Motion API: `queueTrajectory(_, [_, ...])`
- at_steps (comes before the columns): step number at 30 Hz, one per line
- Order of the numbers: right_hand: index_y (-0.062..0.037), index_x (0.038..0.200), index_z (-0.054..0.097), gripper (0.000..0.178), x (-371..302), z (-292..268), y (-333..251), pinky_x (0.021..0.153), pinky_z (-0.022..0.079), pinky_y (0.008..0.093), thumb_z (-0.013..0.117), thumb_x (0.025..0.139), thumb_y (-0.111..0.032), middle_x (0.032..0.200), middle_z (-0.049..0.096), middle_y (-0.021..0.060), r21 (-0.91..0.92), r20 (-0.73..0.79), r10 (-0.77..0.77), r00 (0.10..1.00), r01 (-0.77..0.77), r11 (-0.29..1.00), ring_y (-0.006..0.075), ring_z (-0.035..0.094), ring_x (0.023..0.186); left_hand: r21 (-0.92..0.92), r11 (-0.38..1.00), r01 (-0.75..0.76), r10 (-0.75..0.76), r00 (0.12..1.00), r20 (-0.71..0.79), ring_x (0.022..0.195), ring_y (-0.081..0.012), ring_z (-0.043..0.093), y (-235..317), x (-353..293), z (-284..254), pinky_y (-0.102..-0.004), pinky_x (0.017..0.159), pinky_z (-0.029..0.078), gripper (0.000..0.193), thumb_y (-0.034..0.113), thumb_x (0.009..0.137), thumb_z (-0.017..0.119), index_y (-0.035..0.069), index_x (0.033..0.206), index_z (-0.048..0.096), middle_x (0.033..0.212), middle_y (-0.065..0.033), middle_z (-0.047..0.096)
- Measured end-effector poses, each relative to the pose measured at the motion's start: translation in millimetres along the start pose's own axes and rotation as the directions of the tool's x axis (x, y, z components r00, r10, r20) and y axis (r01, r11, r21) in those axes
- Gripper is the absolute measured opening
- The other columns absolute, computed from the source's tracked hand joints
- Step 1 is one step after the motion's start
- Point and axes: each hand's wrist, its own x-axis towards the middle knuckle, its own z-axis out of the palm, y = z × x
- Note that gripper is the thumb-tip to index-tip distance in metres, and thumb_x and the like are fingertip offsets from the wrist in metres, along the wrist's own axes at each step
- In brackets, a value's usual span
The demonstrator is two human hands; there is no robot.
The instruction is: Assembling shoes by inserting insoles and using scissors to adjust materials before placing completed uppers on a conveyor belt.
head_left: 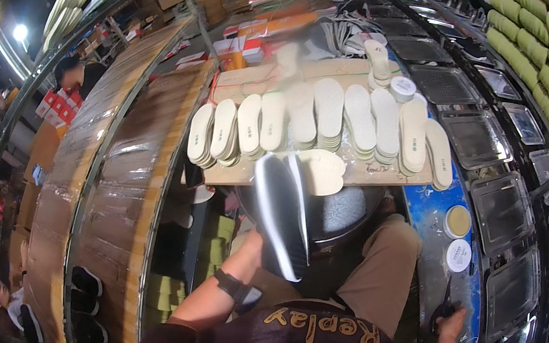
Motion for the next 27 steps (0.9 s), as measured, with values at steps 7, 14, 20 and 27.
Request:
queueTrajectory(7, [-0.0005,0.102,0.059,0.038,-39.9,-32.7,-158.6,0.075,0.049,0.0384,0.072,0.067,-0.004,0.096,0.062,0.0183,0.342,-0.368,-0.527,0.766,0.638,0.690,0.0326,0.061,0.087,0.073,0.997,0.026,-0.039,0.983,0.180,0.071,-0.0145,0.063,29.6,-0.9,-12.4,-0.0299,0.061,0.051,0.019,0.016,0.091,0.058,0.001,0.098,0.066,0.084,-0.0034,0.065])
queueTrajectory(14, [-0.0010,0.109,0.053,0.055,-138.7,-58.0,-326.6,0.072,0.047,0.0405,0.079,0.070,-0.030,0.088,0.059,0.0162,0.505,-0.066,-0.902,0.427,0.794,0.339,0.0317,0.059,0.083,0.299,0.954,-0.029,-0.026,0.984,0.177,0.074,-0.0142,0.063,22.5,-7.2,-35.3,-0.0290,0.063,0.052,0.021,0.016,0.091,0.058,0.001,0.104,0.065,0.089,-0.0034,0.066])
queueTrajectory(20, [-0.0022,0.096,0.054,0.048,-167.6,-48.9,-376.9,0.059,0.047,0.0382,0.077,0.073,-0.037,0.075,0.058,0.0125,0.479,-0.201,-0.951,0.235,0.871,0.114,0.0314,0.059,0.067,0.686,0.702,-0.193,0.095,0.979,0.179,0.082,-0.0122,0.062,12.1,-20.3,-58.7,-0.0260,0.072,0.051,0.028,0.019,0.090,0.061,0.001,0.112,0.063,0.097,-0.0055,0.067])
queueTrajectory(27, [-0.0038,0.085,0.056,0.049,-162.3,-53.0,-367.2,0.058,0.049,0.0403,0.073,0.073,-0.048,0.072,0.061,0.0126,0.436,-0.074,-0.962,0.262,0.876,0.205,0.0339,0.062,0.067,0.631,0.744,-0.221,0.149,0.975,0.166,0.077,-0.0125,0.064,10.3,-19.3,-71.6,-0.0269,0.068,0.051,0.032,0.029,0.093,0.056,-0.001,0.103,0.066,0.089,-0.0076,0.069])
